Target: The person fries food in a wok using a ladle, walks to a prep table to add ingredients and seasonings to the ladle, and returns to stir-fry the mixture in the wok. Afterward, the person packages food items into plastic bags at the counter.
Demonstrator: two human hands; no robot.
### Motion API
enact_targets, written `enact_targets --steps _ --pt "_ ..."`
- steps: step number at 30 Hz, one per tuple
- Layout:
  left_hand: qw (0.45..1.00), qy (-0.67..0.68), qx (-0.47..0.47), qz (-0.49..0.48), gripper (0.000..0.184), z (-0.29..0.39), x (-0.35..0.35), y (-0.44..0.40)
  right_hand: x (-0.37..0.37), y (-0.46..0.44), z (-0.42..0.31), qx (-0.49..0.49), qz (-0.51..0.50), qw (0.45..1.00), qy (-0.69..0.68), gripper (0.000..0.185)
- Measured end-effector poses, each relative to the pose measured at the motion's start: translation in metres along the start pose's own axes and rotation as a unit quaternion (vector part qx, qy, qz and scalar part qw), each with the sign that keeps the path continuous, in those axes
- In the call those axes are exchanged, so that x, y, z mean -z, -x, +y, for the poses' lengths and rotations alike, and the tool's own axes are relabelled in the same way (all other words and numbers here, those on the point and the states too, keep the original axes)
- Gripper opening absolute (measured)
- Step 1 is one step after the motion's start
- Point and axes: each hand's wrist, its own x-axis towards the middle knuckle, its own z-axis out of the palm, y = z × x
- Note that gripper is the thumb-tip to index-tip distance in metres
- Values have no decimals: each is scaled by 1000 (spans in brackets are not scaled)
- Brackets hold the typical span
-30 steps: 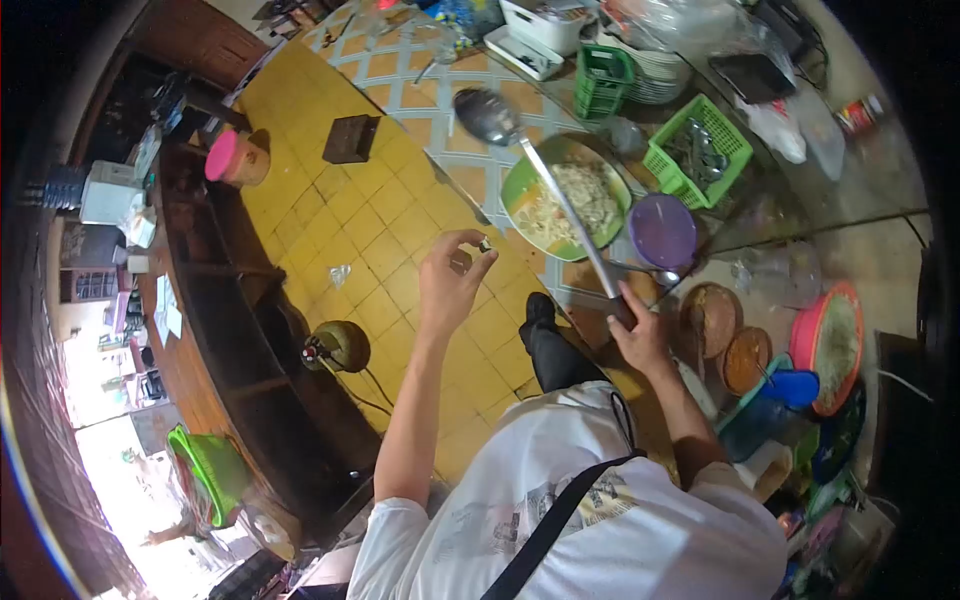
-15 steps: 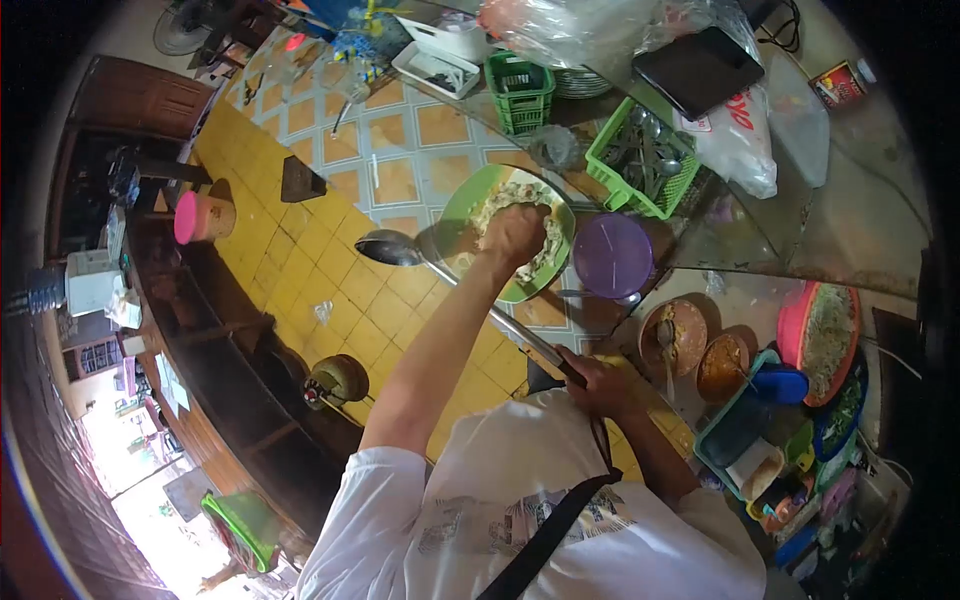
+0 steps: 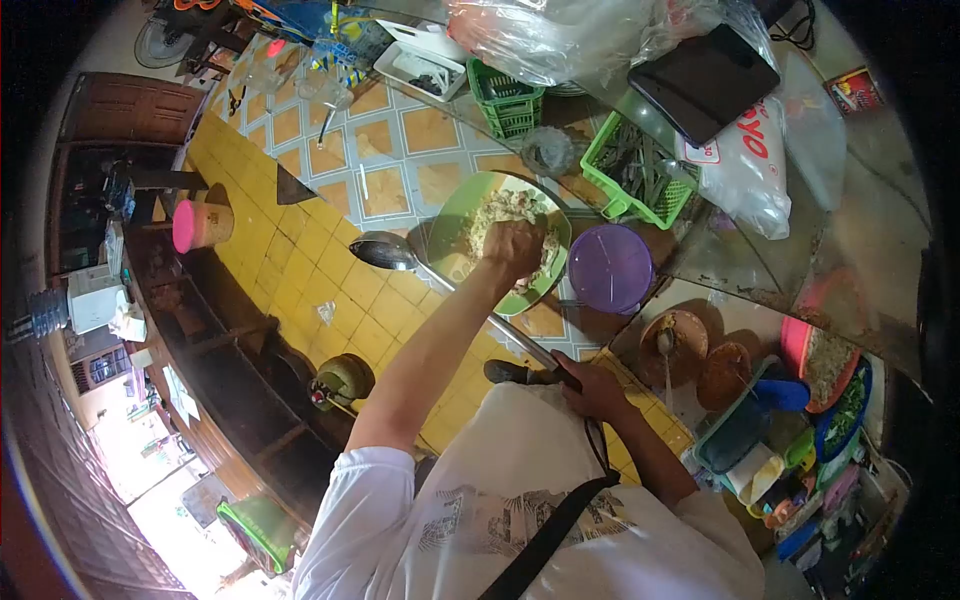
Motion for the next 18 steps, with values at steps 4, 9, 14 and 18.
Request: enact_targets --steps 4,9,14,18 --pt "995 -39 24 -93 20 7 10 -13 -3 4 4 -5 22 1000 -8 68" --pt "986 -4 20 -163 22 -1 26 9 -9 5 8 -2 44 998 -40 69" --pt "991 8 15 -130 24 -12 30 17 -19 3 20 37 83 996 -17 70" --pt "994 80 -3 72 28 -29 -10 -14 -6 -2 8 29 55 998 -12 69"
